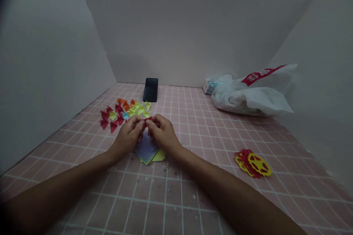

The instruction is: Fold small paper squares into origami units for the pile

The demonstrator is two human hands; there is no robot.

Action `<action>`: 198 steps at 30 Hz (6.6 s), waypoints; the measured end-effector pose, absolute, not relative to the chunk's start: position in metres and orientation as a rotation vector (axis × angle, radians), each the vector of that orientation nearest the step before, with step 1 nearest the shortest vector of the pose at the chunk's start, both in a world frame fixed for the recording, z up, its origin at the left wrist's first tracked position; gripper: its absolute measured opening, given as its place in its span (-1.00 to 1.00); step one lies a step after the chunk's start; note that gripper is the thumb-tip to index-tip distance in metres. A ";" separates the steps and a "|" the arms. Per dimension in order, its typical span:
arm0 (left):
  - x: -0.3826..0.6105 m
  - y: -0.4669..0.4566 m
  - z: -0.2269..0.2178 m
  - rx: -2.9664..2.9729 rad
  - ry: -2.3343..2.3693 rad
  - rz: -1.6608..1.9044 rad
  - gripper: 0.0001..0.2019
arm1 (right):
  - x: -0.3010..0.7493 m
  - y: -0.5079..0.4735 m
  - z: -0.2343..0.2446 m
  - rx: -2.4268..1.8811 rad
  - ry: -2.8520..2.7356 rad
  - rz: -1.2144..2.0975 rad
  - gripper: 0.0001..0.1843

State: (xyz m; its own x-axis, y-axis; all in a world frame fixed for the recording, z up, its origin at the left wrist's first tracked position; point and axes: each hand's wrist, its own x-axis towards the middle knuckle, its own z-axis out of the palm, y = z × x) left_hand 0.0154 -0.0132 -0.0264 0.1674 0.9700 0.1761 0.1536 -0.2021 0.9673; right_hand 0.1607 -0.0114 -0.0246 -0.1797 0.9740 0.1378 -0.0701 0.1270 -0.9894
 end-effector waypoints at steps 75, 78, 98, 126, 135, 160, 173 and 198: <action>0.012 -0.008 -0.014 1.347 1.018 1.094 -0.67 | 0.166 -0.005 -0.016 -0.939 -1.256 1.445 -0.76; 0.013 -0.008 -0.015 1.344 1.018 1.084 -0.68 | 0.166 -0.006 -0.015 -0.952 -1.266 1.430 -0.73; 0.012 -0.007 -0.020 1.250 0.930 1.100 -0.71 | 0.164 -0.007 -0.020 -0.901 -1.230 1.480 -0.76; 0.011 -0.008 -0.018 1.519 1.078 1.223 -0.85 | 0.163 -0.009 -0.021 -0.918 -1.287 1.313 -0.75; 0.008 -0.002 -0.019 1.548 1.135 1.225 -0.86 | 0.164 -0.010 -0.021 -0.895 -1.297 1.369 -0.76; 0.009 -0.003 -0.016 1.504 1.092 1.187 -0.85 | 0.170 -0.008 -0.010 -1.017 -1.310 1.246 -0.79; 0.011 -0.005 -0.011 1.402 1.115 1.175 -0.84 | 0.169 -0.008 -0.010 -1.004 -1.307 1.250 -0.79; 0.009 -0.001 -0.013 1.385 1.030 1.107 -0.82 | 0.171 -0.005 -0.013 -1.036 -1.458 1.230 -0.70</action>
